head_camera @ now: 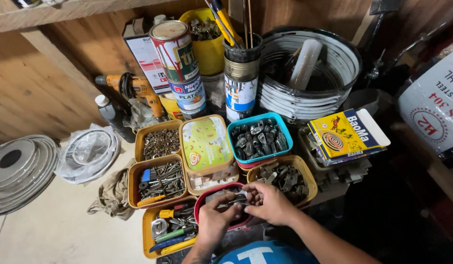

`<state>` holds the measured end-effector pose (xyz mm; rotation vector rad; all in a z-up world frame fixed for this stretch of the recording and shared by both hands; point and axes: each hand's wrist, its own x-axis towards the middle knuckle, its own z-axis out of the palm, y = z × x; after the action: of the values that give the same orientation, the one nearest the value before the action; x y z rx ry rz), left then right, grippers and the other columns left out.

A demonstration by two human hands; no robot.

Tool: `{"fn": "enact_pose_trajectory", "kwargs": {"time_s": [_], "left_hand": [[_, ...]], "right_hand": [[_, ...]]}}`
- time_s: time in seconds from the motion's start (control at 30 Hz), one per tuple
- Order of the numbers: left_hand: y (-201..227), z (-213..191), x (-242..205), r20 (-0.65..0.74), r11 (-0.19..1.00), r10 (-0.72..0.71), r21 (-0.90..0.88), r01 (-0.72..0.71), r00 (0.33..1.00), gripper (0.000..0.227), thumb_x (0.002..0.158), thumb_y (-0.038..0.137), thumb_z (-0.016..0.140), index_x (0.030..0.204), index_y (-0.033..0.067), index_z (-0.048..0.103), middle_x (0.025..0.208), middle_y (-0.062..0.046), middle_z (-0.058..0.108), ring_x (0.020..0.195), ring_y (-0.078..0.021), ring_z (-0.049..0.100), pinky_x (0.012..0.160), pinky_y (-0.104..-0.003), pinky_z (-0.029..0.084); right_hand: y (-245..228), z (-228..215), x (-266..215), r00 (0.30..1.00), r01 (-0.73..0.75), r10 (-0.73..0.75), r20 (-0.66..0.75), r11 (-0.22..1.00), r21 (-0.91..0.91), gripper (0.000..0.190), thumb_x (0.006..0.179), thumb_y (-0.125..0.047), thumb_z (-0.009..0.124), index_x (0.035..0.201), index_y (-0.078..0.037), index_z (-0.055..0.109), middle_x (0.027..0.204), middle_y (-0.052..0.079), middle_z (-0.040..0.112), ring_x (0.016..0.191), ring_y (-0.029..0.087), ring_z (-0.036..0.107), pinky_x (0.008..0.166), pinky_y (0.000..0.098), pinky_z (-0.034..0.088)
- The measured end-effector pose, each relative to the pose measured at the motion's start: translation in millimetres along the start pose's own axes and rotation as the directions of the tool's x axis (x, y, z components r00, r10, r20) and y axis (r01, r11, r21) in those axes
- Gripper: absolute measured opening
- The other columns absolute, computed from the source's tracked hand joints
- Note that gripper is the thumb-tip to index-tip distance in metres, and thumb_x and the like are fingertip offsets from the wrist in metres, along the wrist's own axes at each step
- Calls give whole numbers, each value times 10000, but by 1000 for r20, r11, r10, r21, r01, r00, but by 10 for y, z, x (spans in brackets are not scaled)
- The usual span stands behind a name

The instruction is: The person wipes a workbench surface with a cloth and handles small metal brackets and screws. They then interact with a smartphone placed on a speaker, followed by moving to a storage area to pick up a record book and a box of mosquito coils. Finally, they return to the workbench to sort through various small hardware items in plastic containers.

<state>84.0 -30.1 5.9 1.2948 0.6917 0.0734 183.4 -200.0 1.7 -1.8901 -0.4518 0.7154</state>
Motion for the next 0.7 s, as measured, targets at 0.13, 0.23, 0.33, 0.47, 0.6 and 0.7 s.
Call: {"fn": "enact_pose_trajectory", "kwargs": {"time_s": [0.13, 0.23, 0.33, 0.47, 0.6, 0.7], "left_hand": [[164, 0, -119, -36, 991, -80, -113, 76, 996, 407, 756, -65, 847, 1157, -92, 784, 958, -234, 813, 652, -252, 723, 637, -339, 668], [237, -58, -182, -7, 995, -61, -78, 60, 998, 449, 743, -21, 851, 1176, -107, 767, 1083, -261, 821, 726, -274, 765, 701, -341, 691], [290, -136, -221, -20, 988, -75, -137, 72, 997, 433, 743, -48, 840, 1162, -127, 769, 1020, -261, 816, 774, -300, 757, 732, -380, 673], [156, -293, -187, -78, 977, -120, -184, 103, 990, 460, 745, -64, 822, 1194, -137, 751, 1067, -293, 795, 828, -359, 766, 784, -398, 674], [44, -439, -194, -140, 969, -129, -228, 94, 982, 470, 730, -74, 830, 1184, -165, 755, 970, -299, 764, 807, -360, 736, 797, -416, 669], [-95, -507, -133, -184, 948, -179, -296, 119, 966, 456, 729, -133, 827, 1179, -161, 760, 974, -305, 770, 831, -360, 725, 787, -414, 652]], "right_hand": [[-245, -19, -91, 996, -82, 84, 23, 993, -84, 555, 780, -106, 868, 1297, -159, 675, 1002, -6, 742, 930, 109, 724, 834, 239, 626], [-240, -91, -30, 994, -94, 98, 40, 991, -92, 477, 787, -211, 859, 1239, -183, 712, 1008, -24, 759, 940, 101, 740, 835, 243, 636], [-334, -321, 113, 995, 55, -41, 87, 984, -169, 381, 885, -275, 729, 1237, -134, 695, 1072, 38, 750, 865, 145, 747, 736, 244, 667], [-525, -788, 408, 962, 47, -192, -196, 817, -574, 326, 975, -321, 646, 1246, -145, 688, 741, -37, 694, 499, 58, 537, 421, 201, 458], [-378, -1131, 916, 941, -25, -240, -239, 654, -756, 444, 920, -212, 729, 1329, -58, 650, 1350, 146, 676, 1226, 359, 649, 1117, 484, 503], [-543, -1059, 1034, 953, -220, -12, -302, 656, -722, 449, 947, -267, 727, 1361, -113, 646, 1284, 176, 695, 1178, 353, 674, 983, 469, 596]]}}
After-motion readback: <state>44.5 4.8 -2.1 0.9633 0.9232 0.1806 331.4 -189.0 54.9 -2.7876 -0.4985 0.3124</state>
